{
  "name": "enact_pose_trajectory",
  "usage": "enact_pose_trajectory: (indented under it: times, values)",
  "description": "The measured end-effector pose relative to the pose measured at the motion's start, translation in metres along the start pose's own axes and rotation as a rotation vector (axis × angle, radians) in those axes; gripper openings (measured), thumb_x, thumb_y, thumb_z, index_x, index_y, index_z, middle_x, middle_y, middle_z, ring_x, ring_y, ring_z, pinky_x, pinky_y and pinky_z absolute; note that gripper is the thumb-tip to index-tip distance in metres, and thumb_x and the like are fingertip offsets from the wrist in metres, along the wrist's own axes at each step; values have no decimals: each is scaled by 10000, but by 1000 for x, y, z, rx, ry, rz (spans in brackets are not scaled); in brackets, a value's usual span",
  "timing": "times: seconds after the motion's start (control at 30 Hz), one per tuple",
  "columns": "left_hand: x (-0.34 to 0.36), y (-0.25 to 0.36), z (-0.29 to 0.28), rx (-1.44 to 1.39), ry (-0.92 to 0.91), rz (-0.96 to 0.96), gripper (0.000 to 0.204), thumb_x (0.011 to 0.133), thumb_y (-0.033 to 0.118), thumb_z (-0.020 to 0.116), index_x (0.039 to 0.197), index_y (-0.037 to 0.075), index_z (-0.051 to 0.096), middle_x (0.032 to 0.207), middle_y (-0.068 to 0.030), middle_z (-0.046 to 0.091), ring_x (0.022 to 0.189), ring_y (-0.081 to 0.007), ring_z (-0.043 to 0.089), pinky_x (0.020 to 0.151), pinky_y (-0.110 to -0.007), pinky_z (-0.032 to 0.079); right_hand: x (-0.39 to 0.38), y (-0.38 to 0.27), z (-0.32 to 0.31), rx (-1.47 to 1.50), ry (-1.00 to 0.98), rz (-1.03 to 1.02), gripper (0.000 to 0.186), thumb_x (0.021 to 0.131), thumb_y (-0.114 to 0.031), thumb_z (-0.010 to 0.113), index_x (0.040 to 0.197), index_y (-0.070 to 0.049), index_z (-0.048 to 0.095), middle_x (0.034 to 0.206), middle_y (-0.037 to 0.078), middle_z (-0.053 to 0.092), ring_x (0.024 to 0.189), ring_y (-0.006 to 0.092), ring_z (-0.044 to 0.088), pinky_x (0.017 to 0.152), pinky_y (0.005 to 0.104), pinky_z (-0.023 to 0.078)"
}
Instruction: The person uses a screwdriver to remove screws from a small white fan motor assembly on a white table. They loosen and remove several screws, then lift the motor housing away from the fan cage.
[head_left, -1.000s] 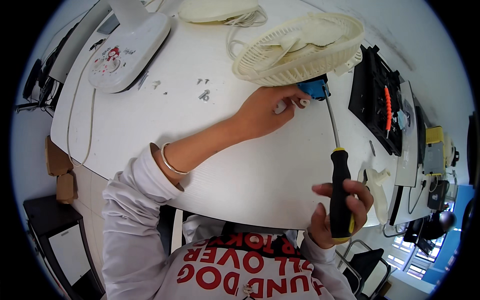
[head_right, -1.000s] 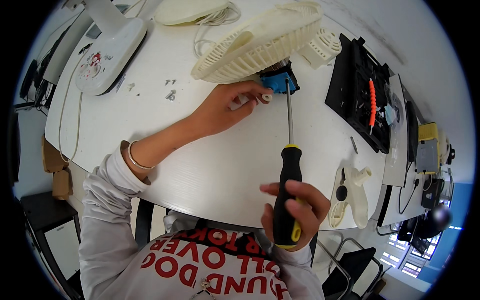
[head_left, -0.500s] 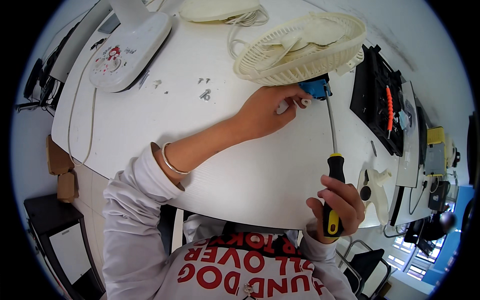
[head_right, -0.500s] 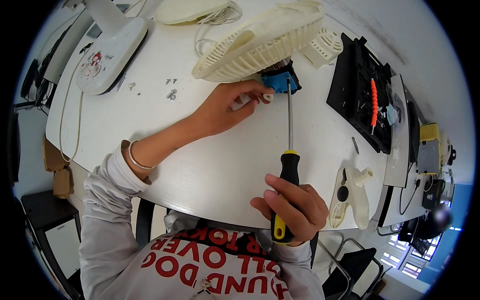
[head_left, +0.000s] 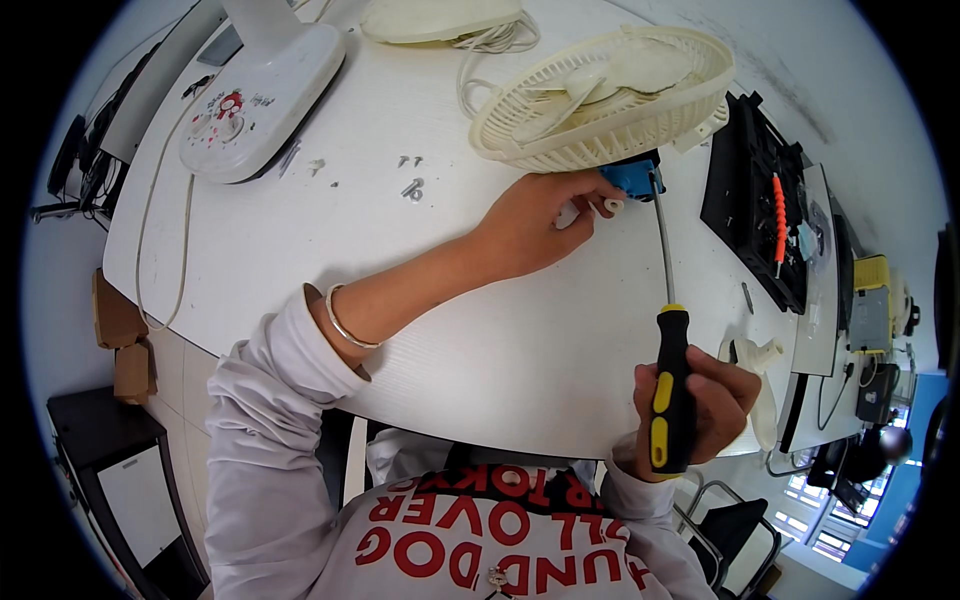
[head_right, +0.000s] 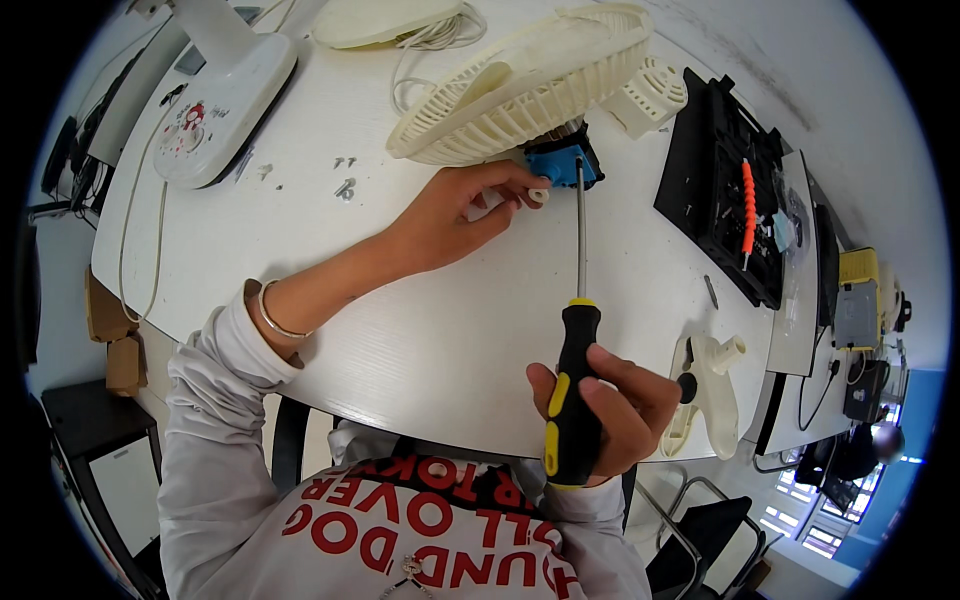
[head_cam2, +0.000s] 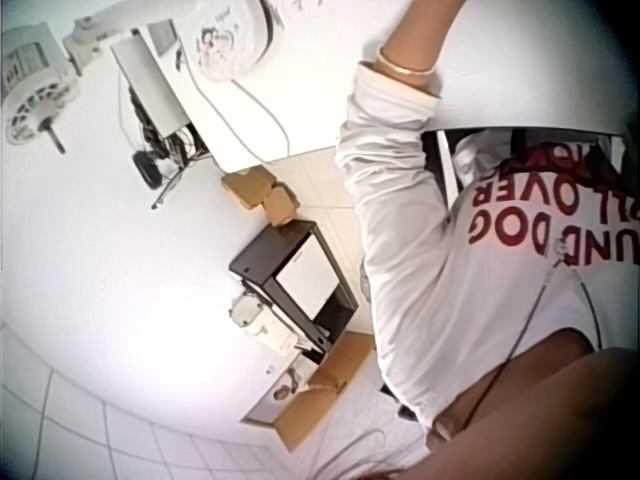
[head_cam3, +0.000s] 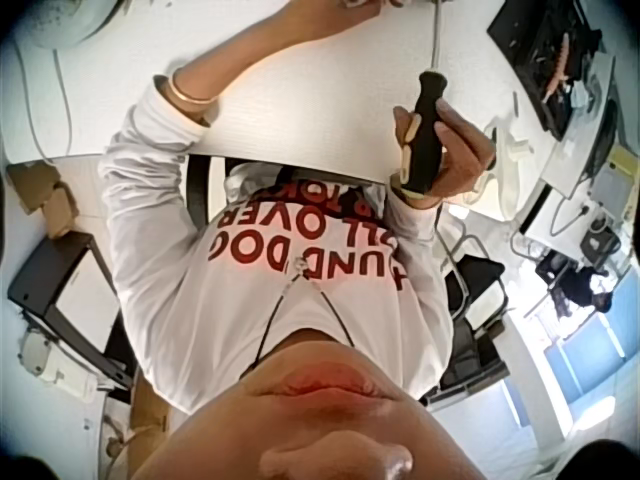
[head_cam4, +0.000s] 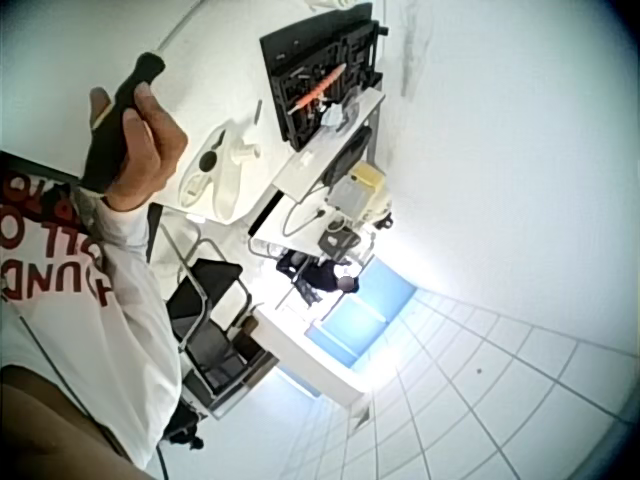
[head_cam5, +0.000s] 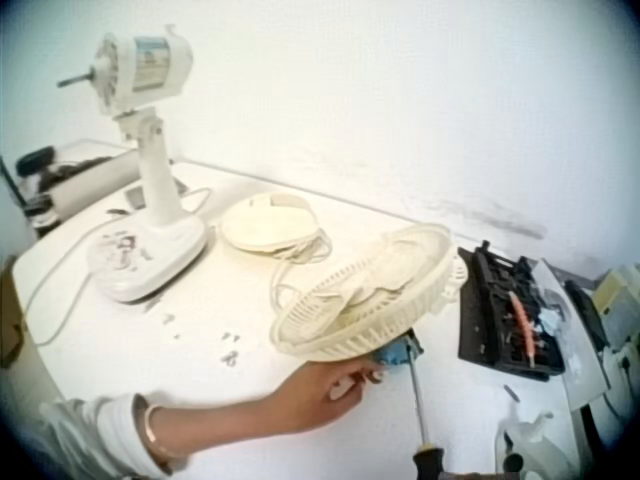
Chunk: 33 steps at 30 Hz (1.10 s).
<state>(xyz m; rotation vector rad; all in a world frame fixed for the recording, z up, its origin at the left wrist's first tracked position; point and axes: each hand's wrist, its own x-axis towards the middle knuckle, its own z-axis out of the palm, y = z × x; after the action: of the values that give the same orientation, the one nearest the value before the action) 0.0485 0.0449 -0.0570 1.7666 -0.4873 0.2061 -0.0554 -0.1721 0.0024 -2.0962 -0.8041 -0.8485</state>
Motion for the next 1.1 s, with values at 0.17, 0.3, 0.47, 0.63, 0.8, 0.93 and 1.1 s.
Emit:
enact_pose_trajectory:
  times: [0.17, 0.3, 0.47, 0.63, 0.8, 0.93, 1.1]
  values:
    - [1, 3, -2, -1, 0, 1, 352, 890, -48, 562, 1201, 88, 656, 1006, -7, 688, 901, -103, 631, 716, -242, 440, 2, 4, -3, 118, -130, 56, 465, 730, -8, 862, 1098, -116, 599, 1184, 164, 623, 812, 207, 700, 690, 269, 603]
    - [1, 2, -1, 3, -4, -4, 356, 888, -48, 562, 1202, 89, 656, 1005, -6, 687, 903, -103, 626, 710, -241, 434, 2, 3, -3, 313, -73, 193, 423, 760, 0, 832, 1101, -91, 599, 1217, 197, 634, 887, 261, 726, 747, 301, 615]
    - [1, 3, -2, 2, -1, 8, 366, 887, -50, 561, 1212, 92, 652, 1011, -3, 688, 901, -101, 622, 710, -239, 432, 2, 1, 3, 281, -78, 177, 395, 776, 60, 797, 1079, -67, 578, 1169, 194, 652, 957, 308, 729, 749, 308, 627]
    - [2, 9, -4, 19, -18, -19, 375, 881, -47, 566, 1220, 92, 647, 1031, -15, 687, 912, -113, 628, 722, -250, 442, 6, 1, 11, 3, -3, -16, 485, 736, -23, 866, 1087, -72, 535, 1084, 169, 641, 856, 243, 716, 678, 258, 620]
    - [-3, 2, -4, 221, -2, 54, 355, 864, -36, 594, 1201, 66, 639, 1066, -84, 688, 966, -239, 660, 793, -341, 502, 11, -2, 9, -108, -14, 48, 452, 671, -41, 913, 1043, -81, 658, 1022, 110, 648, 806, 202, 678, 620, 249, 556]
    - [-4, 17, -18, 776, -86, 244, 304, 891, 18, 602, 1191, 48, 633, 1074, -117, 673, 967, -313, 636, 828, -394, 514, 12, 4, 24, 232, -97, 119, 279, 787, -156, 791, 990, -66, 623, 949, 129, 612, 783, 276, 641, 638, 345, 516]
    - [-9, 41, -35, 133, -161, -365, 229, 1012, 143, 540, 1184, 47, 657, 1041, -43, 669, 931, -188, 625, 763, -307, 505, 5, -3, 45, 216, 19, 89, 205, 846, -203, 677, 922, -55, 557, 944, 150, 521, 794, 336, 587, 608, 444, 467]
